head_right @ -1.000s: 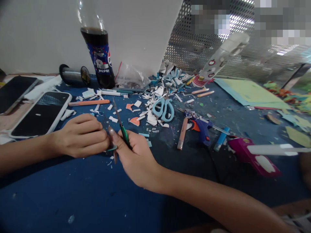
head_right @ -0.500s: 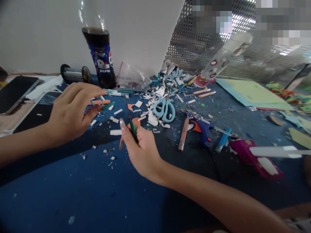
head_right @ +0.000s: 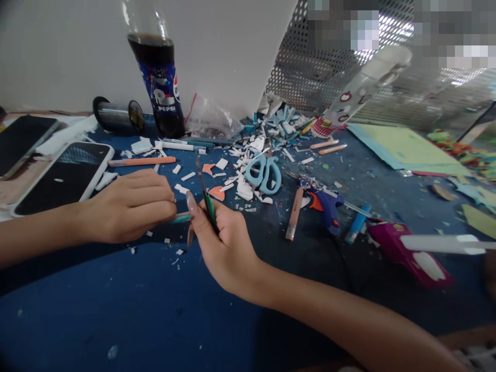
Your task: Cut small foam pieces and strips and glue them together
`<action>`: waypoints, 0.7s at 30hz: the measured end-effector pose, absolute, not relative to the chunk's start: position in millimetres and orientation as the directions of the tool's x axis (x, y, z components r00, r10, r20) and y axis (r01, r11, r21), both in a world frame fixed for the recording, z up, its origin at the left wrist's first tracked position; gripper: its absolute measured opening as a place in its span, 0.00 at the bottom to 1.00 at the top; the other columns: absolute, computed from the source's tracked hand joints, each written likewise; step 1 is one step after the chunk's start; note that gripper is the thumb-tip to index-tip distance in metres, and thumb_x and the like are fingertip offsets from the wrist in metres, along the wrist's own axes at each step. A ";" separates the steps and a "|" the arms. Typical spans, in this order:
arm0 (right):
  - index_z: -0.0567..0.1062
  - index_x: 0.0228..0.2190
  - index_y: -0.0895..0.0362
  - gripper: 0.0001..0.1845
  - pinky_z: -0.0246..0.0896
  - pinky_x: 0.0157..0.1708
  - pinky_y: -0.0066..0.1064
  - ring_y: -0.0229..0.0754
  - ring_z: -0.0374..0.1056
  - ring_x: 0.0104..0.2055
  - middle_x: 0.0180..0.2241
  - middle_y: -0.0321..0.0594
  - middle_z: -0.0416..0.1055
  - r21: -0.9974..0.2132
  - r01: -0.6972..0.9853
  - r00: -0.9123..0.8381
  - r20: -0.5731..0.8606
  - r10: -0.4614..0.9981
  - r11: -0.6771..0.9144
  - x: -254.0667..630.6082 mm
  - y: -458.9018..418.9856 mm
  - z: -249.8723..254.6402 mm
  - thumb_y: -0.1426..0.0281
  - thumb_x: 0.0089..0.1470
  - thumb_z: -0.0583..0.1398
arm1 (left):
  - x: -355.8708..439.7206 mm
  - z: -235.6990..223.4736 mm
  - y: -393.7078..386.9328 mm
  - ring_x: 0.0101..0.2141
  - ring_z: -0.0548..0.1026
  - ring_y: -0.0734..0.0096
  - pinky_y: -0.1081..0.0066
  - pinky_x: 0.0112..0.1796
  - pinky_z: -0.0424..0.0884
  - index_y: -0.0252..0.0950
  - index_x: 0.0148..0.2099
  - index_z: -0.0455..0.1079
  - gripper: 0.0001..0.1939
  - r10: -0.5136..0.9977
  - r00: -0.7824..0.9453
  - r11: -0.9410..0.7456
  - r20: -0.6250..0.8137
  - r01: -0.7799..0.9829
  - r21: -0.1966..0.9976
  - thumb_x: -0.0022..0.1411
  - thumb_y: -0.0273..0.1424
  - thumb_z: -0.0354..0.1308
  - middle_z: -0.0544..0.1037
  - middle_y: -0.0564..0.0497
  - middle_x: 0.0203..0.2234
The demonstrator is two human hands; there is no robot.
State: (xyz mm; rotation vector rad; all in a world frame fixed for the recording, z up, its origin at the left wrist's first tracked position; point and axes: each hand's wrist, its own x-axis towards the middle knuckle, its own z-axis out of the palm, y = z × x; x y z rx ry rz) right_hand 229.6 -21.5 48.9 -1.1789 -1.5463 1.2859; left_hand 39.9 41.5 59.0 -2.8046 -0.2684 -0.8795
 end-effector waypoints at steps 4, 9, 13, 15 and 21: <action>0.63 0.21 0.55 0.21 0.45 0.13 0.24 0.28 0.48 0.12 0.10 0.25 0.52 -0.999 0.026 -0.288 -0.039 0.957 -0.033 226.7 -24.5 48.0 0.56 0.61 0.53 | 39.1 58.4 38.4 0.23 0.65 0.71 0.69 0.28 0.63 0.36 0.28 0.61 0.15 0.052 0.806 -0.971 0.589 0.179 -0.160 0.67 0.23 0.41 0.69 0.51 0.21; 0.62 0.20 0.55 0.21 0.48 0.15 0.25 0.29 0.50 0.13 0.10 0.26 0.53 -0.999 0.035 -0.347 0.024 0.938 0.038 227.8 -24.7 46.8 0.58 0.61 0.53 | 38.2 57.1 37.5 0.24 0.66 0.70 0.68 0.28 0.64 0.37 0.30 0.61 0.14 0.063 0.808 -0.995 0.586 0.099 -0.029 0.67 0.22 0.40 0.69 0.51 0.21; 0.65 0.19 0.55 0.22 0.50 0.17 0.26 0.29 0.52 0.14 0.11 0.27 0.53 -0.982 0.136 -0.352 0.073 0.933 0.128 233.0 -18.1 58.3 0.59 0.62 0.53 | 36.4 56.9 39.2 0.25 0.65 0.69 0.68 0.27 0.65 0.37 0.33 0.60 0.11 0.125 0.778 -0.992 0.616 0.108 0.065 0.66 0.22 0.41 0.68 0.50 0.22; 0.66 0.18 0.56 0.23 0.51 0.17 0.27 0.29 0.50 0.13 0.11 0.27 0.53 -0.961 0.223 -0.329 0.086 0.941 0.165 238.3 -10.3 69.7 0.59 0.61 0.54 | 35.9 56.2 40.9 0.25 0.66 0.70 0.68 0.27 0.66 0.37 0.34 0.60 0.09 0.179 0.710 -0.983 0.681 0.157 0.095 0.65 0.22 0.43 0.67 0.51 0.23; 0.65 0.19 0.55 0.22 0.48 0.17 0.29 0.31 0.51 0.13 0.10 0.28 0.52 -0.835 0.526 -0.227 0.047 0.973 0.163 261.8 21.1 98.7 0.57 0.61 0.53 | 37.9 52.5 44.8 0.28 0.71 0.74 0.73 0.28 0.69 0.35 0.35 0.63 0.07 0.452 0.559 -0.880 0.695 0.404 0.248 0.64 0.20 0.48 0.69 0.53 0.25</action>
